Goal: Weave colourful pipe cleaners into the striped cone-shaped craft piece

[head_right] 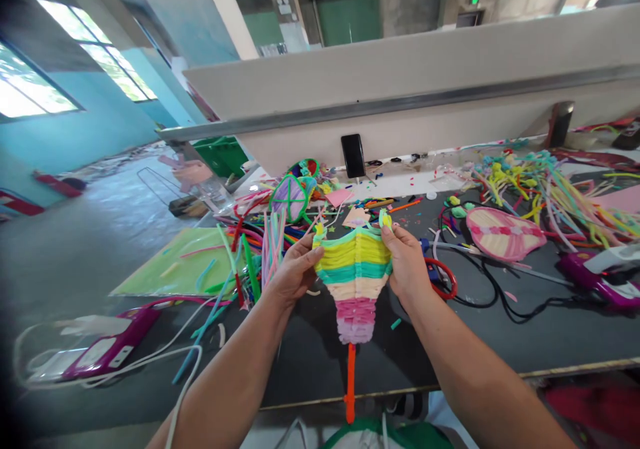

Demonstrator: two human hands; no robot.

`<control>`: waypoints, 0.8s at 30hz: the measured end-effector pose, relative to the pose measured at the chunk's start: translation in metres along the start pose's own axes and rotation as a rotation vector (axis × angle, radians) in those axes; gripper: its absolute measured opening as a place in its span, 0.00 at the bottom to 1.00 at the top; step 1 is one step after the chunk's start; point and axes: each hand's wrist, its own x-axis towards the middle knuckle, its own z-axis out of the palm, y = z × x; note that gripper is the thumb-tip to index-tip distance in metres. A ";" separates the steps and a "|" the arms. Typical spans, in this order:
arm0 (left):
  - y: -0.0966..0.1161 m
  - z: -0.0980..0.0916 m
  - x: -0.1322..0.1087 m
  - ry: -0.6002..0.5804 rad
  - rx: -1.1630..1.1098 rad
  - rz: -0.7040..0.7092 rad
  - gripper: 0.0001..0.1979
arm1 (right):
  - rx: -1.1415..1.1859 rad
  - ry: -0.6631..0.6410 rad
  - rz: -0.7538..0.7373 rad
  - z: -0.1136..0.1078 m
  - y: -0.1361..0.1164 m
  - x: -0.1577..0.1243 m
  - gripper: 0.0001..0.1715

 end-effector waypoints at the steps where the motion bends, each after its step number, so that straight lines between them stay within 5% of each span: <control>1: 0.000 -0.001 0.000 -0.016 0.012 -0.004 0.21 | 0.007 0.002 0.004 -0.001 0.000 0.001 0.13; 24: -0.022 -0.012 0.013 0.017 -0.098 -0.166 0.12 | -0.042 -0.300 0.166 -0.001 0.009 0.007 0.20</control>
